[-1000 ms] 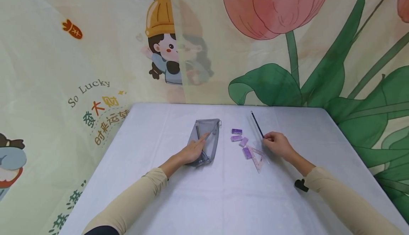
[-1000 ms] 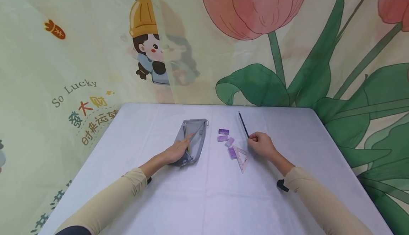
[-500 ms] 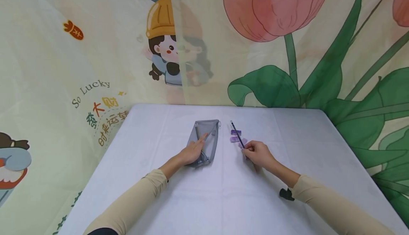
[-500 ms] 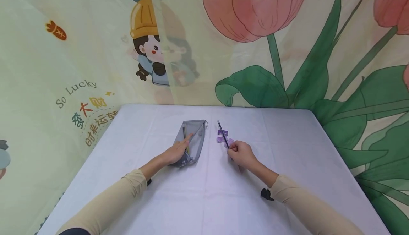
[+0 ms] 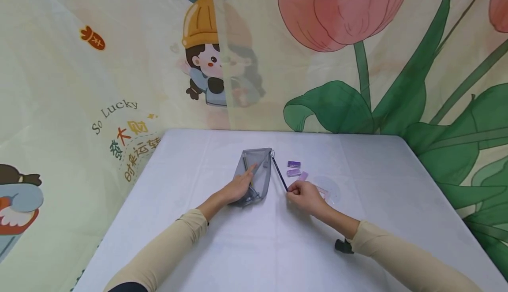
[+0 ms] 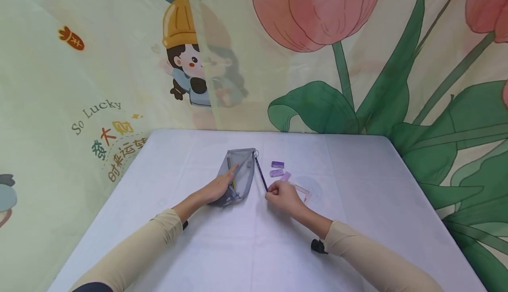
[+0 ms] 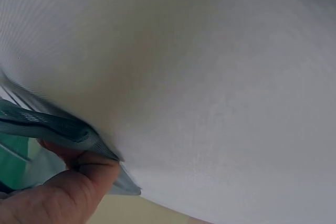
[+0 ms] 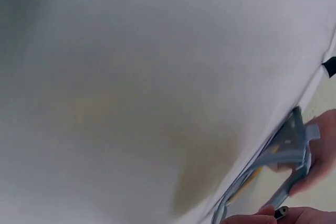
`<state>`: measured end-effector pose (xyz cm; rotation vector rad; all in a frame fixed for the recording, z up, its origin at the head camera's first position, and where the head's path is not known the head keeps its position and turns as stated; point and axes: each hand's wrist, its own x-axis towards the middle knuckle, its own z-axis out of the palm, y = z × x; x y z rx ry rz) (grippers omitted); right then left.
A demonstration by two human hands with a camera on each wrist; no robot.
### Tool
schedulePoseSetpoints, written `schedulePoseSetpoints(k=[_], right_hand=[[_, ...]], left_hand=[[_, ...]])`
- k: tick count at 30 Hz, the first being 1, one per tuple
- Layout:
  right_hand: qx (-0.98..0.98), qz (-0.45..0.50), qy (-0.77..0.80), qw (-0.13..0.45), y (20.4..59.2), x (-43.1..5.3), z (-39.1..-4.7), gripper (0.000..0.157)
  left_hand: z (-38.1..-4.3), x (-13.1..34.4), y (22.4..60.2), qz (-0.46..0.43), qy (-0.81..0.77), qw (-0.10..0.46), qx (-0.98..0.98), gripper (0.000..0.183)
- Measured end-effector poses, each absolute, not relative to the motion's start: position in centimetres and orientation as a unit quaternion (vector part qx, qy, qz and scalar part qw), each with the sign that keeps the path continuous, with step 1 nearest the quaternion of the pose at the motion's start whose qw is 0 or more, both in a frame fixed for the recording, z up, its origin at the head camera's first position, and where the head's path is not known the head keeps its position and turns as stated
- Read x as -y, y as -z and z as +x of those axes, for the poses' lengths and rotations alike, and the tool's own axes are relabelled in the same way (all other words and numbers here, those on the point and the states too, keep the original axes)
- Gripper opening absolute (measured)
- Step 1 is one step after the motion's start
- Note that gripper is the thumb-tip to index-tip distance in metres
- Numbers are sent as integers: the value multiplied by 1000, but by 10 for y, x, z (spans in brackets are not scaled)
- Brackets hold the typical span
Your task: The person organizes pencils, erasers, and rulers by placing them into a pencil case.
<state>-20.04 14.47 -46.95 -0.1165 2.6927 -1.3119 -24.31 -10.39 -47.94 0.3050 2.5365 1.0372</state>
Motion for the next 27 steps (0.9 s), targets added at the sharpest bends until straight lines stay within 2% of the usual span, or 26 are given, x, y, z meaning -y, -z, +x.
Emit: schedulePoseSetpoints(k=[6, 15, 20, 23, 27], right_hand=[[-895, -46, 440, 62, 474, -136, -194, 7], [-891, -74, 444, 55, 483, -105, -218, 8], [-893, -95, 440, 31, 484, -87, -232, 9], [-895, -100, 434, 34, 485, -79, -237, 9], [-900, -98, 420, 66, 486, -70, -238, 11]], left_hand=[[-243, 102, 477, 115, -366, 187, -904, 55], [-240, 105, 480, 121, -365, 185, -904, 54], [-239, 107, 480, 123, -352, 171, -912, 52], [-239, 107, 479, 124, -348, 167, -914, 52], [-241, 106, 479, 131, -349, 168, -913, 53]])
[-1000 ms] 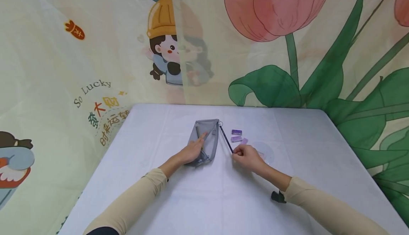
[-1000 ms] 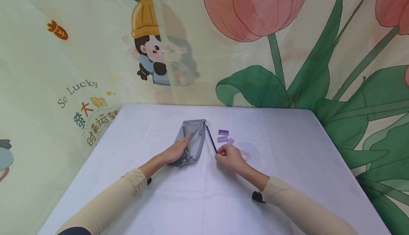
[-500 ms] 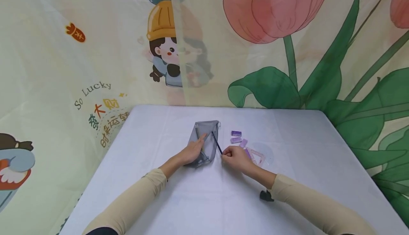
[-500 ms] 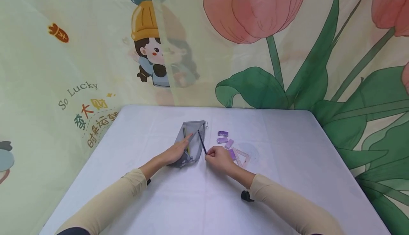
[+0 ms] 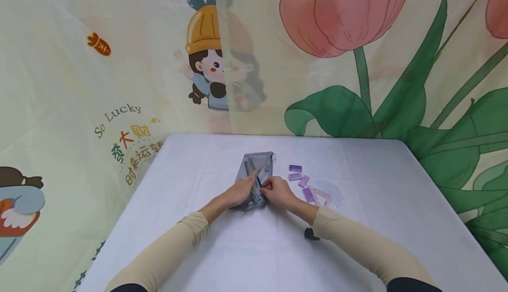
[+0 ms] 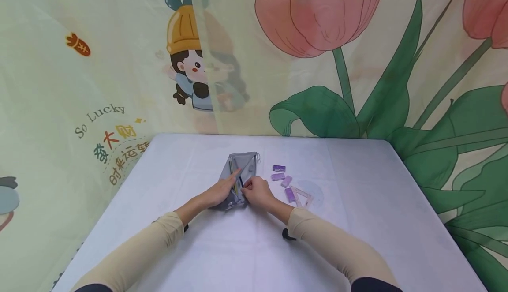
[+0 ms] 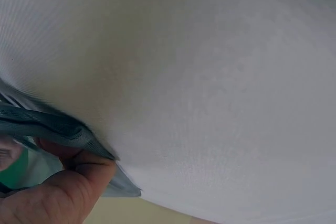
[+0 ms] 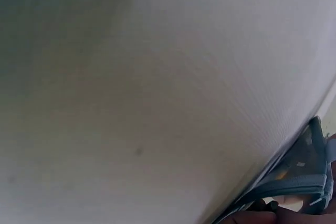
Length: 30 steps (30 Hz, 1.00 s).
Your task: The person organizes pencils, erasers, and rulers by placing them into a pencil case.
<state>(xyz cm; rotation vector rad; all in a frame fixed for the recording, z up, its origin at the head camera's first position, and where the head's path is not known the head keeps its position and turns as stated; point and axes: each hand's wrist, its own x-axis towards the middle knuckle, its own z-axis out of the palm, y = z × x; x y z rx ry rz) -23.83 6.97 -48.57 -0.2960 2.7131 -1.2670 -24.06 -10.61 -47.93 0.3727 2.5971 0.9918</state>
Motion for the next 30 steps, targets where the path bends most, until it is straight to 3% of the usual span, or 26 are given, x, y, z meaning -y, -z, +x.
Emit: schedulePoseSetpoints(k=[6, 17, 23, 30], right_hand=[[-903, -133, 397, 97, 487, -64, -238, 14], [-911, -216, 345, 63, 474, -83, -233, 20], [-900, -252, 355, 25, 461, -113, -225, 36], [-939, -245, 242, 5, 456, -152, -222, 61]], left_hand=[[-240, 103, 480, 127, -359, 175, -908, 52], [-239, 102, 478, 119, -361, 180, -907, 51], [-239, 103, 479, 116, -365, 185, -905, 51], [-239, 104, 479, 111, -368, 186, -904, 51]])
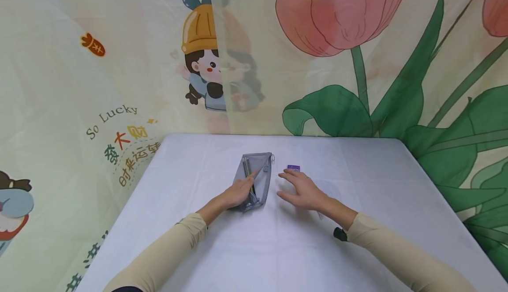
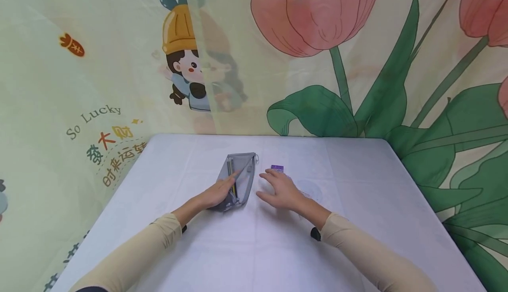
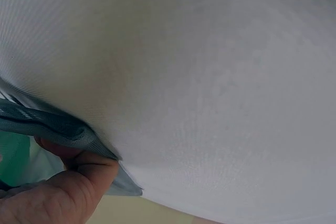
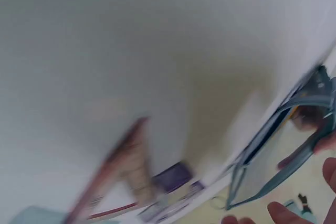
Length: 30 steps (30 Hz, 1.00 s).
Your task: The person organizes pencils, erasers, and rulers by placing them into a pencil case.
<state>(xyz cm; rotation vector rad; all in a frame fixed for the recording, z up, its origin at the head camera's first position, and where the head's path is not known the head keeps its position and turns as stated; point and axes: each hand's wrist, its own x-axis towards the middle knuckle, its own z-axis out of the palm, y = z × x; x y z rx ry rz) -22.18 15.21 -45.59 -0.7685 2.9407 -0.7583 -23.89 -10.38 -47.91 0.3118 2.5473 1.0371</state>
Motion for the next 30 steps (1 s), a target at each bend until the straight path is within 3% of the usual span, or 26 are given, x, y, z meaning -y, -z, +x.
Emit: schedulePoseSetpoints(k=[9, 17, 30], right_hand=[[-966, -228, 115, -31, 466, -203, -223, 86], [-970, -220, 82, -67, 477, -239, -226, 85], [-983, -170, 58, -41, 487, -285, -235, 88]], left_hand=[[-242, 103, 481, 129, -365, 178, -905, 52], [-241, 105, 480, 120, -363, 183, -906, 52], [-240, 105, 478, 118, -368, 188, -903, 52]])
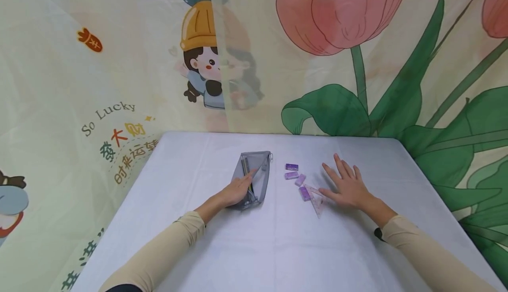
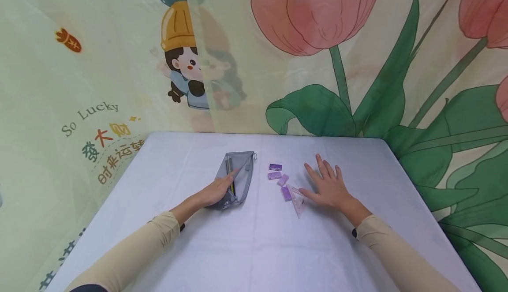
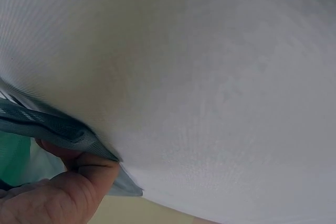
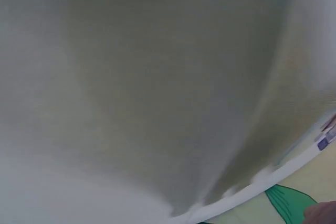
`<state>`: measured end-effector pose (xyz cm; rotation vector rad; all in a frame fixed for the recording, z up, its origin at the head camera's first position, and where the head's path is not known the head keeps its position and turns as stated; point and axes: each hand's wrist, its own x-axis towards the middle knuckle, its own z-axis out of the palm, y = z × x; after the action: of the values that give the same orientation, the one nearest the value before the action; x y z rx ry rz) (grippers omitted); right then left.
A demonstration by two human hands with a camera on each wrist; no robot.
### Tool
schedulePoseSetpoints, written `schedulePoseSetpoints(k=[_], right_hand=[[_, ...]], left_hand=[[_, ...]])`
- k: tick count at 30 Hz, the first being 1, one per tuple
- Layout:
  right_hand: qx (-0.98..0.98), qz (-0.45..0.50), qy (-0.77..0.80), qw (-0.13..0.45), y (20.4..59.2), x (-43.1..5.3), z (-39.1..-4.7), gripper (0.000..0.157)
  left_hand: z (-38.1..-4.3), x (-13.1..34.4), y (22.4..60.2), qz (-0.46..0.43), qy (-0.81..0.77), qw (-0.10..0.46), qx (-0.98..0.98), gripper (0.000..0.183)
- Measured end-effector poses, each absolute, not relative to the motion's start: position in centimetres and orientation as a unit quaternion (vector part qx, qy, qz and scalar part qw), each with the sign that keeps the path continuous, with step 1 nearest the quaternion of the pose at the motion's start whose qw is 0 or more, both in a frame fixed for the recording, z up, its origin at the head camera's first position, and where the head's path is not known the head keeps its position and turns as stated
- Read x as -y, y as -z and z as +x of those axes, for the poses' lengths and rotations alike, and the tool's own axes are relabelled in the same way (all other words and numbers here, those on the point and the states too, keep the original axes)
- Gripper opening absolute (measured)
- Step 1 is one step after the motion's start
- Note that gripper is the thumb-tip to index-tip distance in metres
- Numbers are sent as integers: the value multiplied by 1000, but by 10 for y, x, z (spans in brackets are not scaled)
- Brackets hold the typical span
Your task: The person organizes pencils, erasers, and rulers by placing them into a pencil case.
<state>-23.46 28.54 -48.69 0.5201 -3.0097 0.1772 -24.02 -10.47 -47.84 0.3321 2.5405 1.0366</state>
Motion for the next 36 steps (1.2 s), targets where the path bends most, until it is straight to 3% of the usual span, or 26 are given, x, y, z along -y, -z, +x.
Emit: schedulePoseSetpoints(k=[7, 22, 31, 36], right_hand=[[985, 154, -62, 46, 490, -300, -240, 87], [988, 115, -102, -5, 491, -311, -262, 90], [979, 175, -99, 22, 481, -291, -280, 83], [975, 209, -80, 6, 479, -275, -292, 74]], left_hand=[[-240, 106, 479, 112, -366, 191, -904, 51], [-238, 105, 479, 102, -363, 194, -906, 51], [-238, 107, 478, 109, -359, 195, -906, 52], [-238, 106, 478, 110, -357, 194, -907, 52]])
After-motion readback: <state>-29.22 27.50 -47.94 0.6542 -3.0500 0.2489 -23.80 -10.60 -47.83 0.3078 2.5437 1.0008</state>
